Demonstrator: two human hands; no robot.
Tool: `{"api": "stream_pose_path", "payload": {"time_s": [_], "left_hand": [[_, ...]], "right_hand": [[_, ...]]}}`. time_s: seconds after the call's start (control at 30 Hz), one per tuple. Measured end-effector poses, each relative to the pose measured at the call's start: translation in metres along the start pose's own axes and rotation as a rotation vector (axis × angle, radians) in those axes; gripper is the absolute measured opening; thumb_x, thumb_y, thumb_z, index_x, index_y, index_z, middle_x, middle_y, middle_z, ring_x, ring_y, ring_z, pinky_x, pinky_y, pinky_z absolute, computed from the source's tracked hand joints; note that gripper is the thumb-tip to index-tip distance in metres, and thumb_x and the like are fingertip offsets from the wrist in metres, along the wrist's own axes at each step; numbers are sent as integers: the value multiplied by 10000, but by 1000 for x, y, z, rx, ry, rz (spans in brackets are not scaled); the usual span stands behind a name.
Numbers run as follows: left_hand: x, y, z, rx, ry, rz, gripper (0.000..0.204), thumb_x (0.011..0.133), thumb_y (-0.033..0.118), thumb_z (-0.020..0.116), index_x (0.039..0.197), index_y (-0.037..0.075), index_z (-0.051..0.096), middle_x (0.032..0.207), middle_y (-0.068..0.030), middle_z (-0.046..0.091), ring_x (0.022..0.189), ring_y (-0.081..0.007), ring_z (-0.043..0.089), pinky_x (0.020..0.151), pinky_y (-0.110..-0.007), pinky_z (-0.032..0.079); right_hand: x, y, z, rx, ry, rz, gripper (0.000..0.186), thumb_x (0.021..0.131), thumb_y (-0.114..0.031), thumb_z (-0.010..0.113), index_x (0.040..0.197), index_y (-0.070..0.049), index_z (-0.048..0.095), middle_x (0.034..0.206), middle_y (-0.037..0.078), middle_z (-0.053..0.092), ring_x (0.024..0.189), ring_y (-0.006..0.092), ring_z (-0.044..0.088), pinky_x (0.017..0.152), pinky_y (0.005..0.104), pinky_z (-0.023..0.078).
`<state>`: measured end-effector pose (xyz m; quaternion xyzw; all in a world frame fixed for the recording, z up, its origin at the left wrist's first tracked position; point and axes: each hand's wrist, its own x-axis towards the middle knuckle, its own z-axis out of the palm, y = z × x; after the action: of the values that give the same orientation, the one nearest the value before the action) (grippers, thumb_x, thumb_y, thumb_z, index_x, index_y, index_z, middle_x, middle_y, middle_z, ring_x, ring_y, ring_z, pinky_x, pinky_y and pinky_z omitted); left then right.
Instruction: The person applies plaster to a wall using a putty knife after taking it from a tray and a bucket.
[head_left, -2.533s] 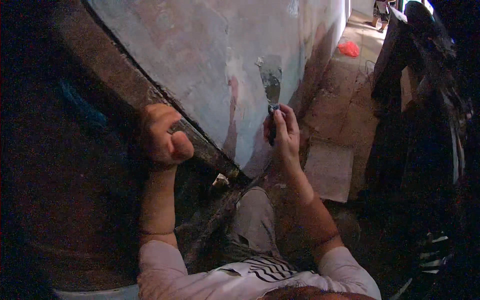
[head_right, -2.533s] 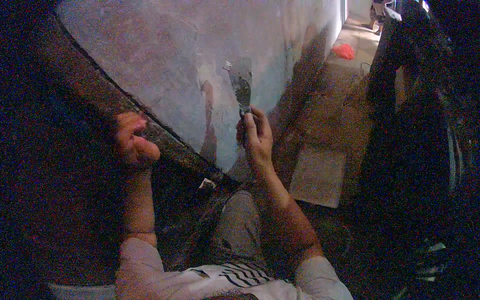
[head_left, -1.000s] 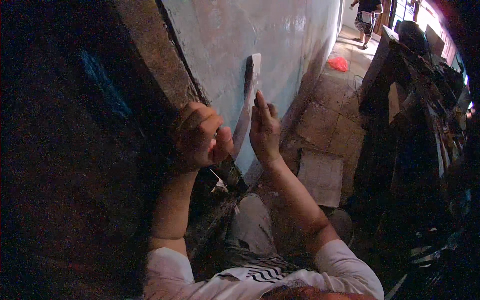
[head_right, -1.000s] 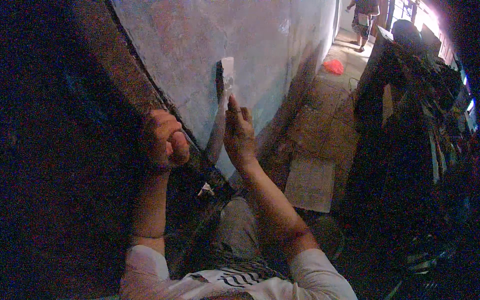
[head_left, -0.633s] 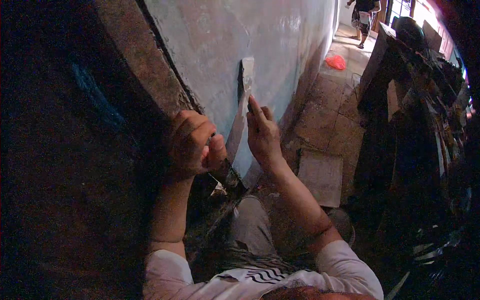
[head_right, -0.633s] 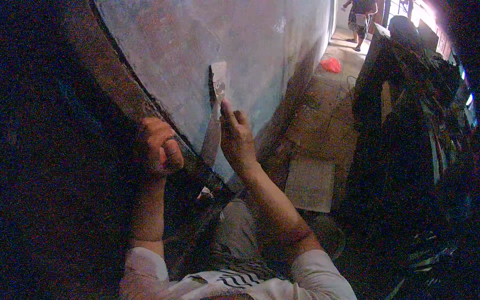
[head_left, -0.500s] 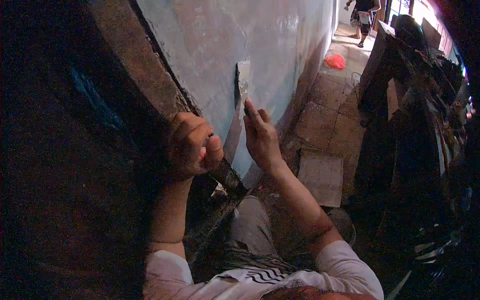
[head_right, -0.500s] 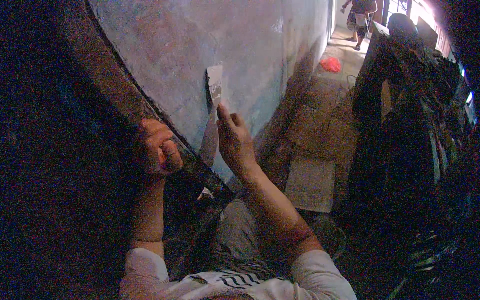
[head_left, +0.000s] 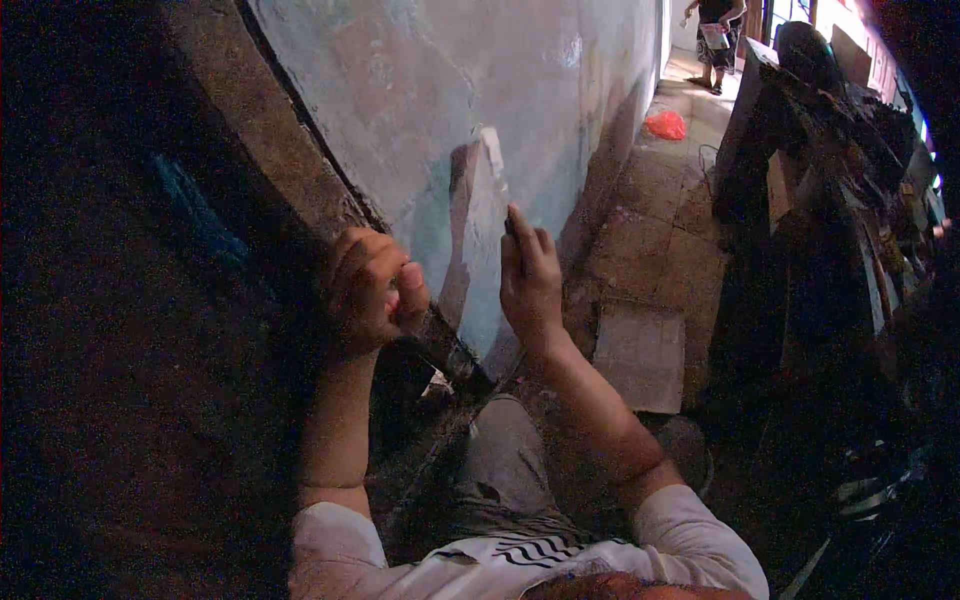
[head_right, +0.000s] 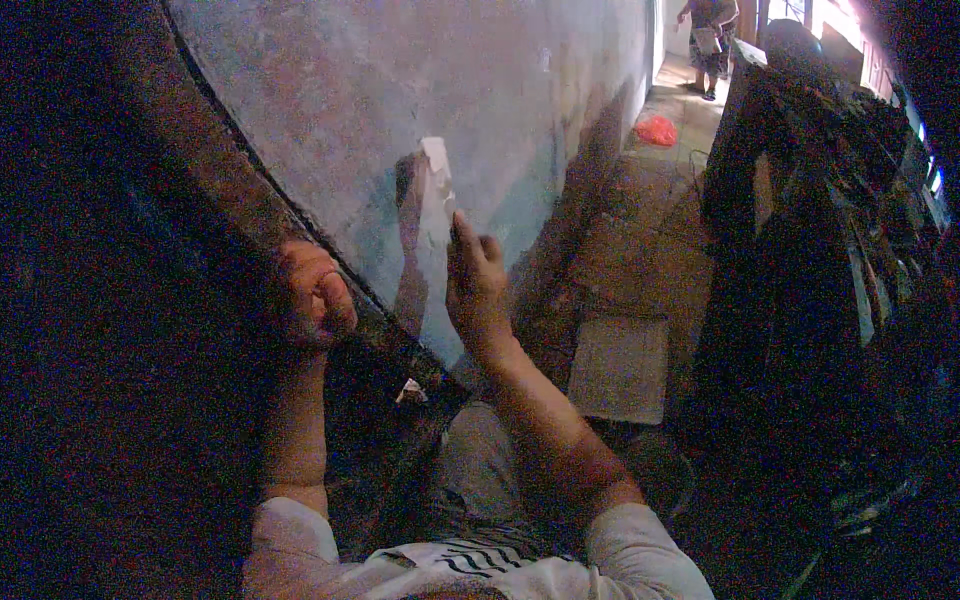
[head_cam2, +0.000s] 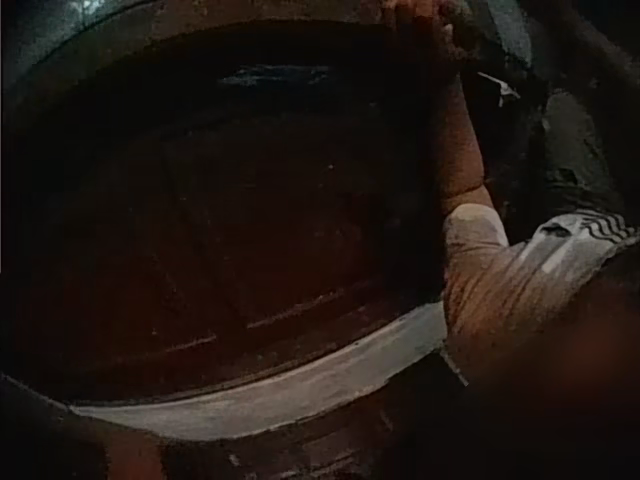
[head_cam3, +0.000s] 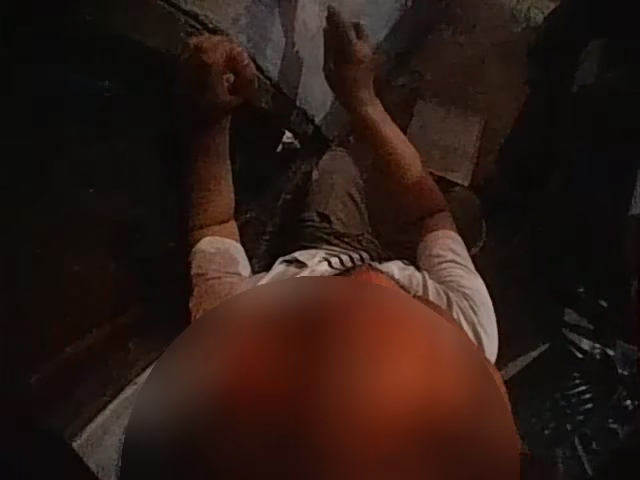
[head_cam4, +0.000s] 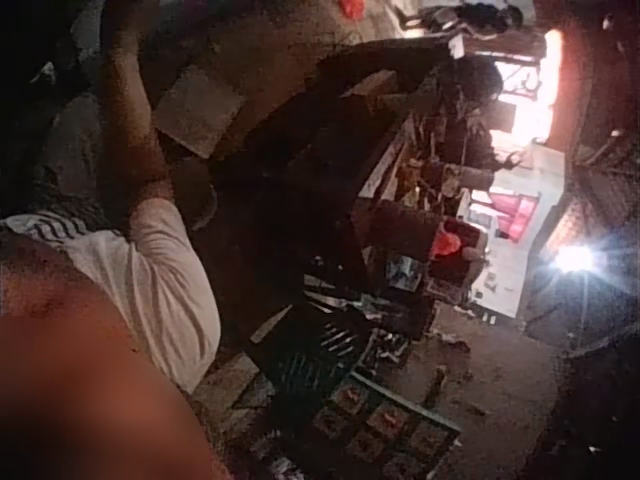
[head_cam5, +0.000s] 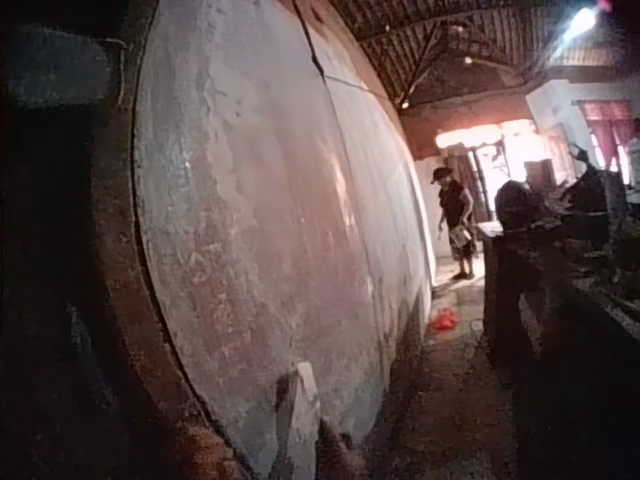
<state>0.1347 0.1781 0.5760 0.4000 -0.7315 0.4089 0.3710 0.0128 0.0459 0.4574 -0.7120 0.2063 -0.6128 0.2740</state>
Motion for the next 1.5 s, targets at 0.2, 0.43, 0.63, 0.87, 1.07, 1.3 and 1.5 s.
{"api": "stream_pose_path", "payload": {"time_s": [0.2,0.43,0.63,0.87,1.07,1.3,1.5], "left_hand": [[-10,-1,-4,-5,-87,-49,92,854,74,585,924,48,531,795,-104,574,678,-285,572,622,-416,494],[-14,-2,2,34,29,-12,79,865,66,569,928,46,527,787,-98,570,669,-272,563,613,-405,486],[-16,-1,-4,-13,-145,-108,77,871,72,565,931,46,525,782,-98,566,658,-270,554,608,-402,478],[-15,0,1,69,35,4,81,866,77,571,931,47,532,780,-99,571,661,-271,561,609,-404,477],[-16,-2,-1,24,28,-16,89,861,70,575,938,46,538,789,-101,577,672,-276,569,620,-415,484],[-15,2,-4,54,-3,-40,102,867,70,570,957,42,530,804,-107,579,693,-283,573,645,-419,488],[-16,1,-3,74,22,-4,89,875,71,562,950,42,525,805,-103,577,704,-284,573,657,-422,488]], "right_hand": [[-8,2,16,78,-9,-47,425,951,-19,538,1370,-77,494,935,189,562,799,313,574,711,370,480],[-21,4,20,49,-14,-53,456,937,-6,556,1382,-82,488,933,184,555,803,306,576,706,373,481],[-19,-3,27,22,2,2,461,936,-4,548,1386,-90,486,975,181,566,854,305,589,732,378,488],[-19,-8,26,29,1,-8,458,950,-21,540,1396,-105,478,999,177,561,829,314,588,731,371,491],[-18,-9,28,28,-32,5,457,948,-15,542,1392,-108,487,990,178,562,823,300,585,732,360,493],[-15,-12,30,32,43,5,430,938,-8,550,1360,-76,503,961,186,567,850,317,590,731,374,489],[-19,-10,34,150,-95,53,462,937,6,545,1386,-81,478,958,180,554,822,324,572,735,369,482]]}}
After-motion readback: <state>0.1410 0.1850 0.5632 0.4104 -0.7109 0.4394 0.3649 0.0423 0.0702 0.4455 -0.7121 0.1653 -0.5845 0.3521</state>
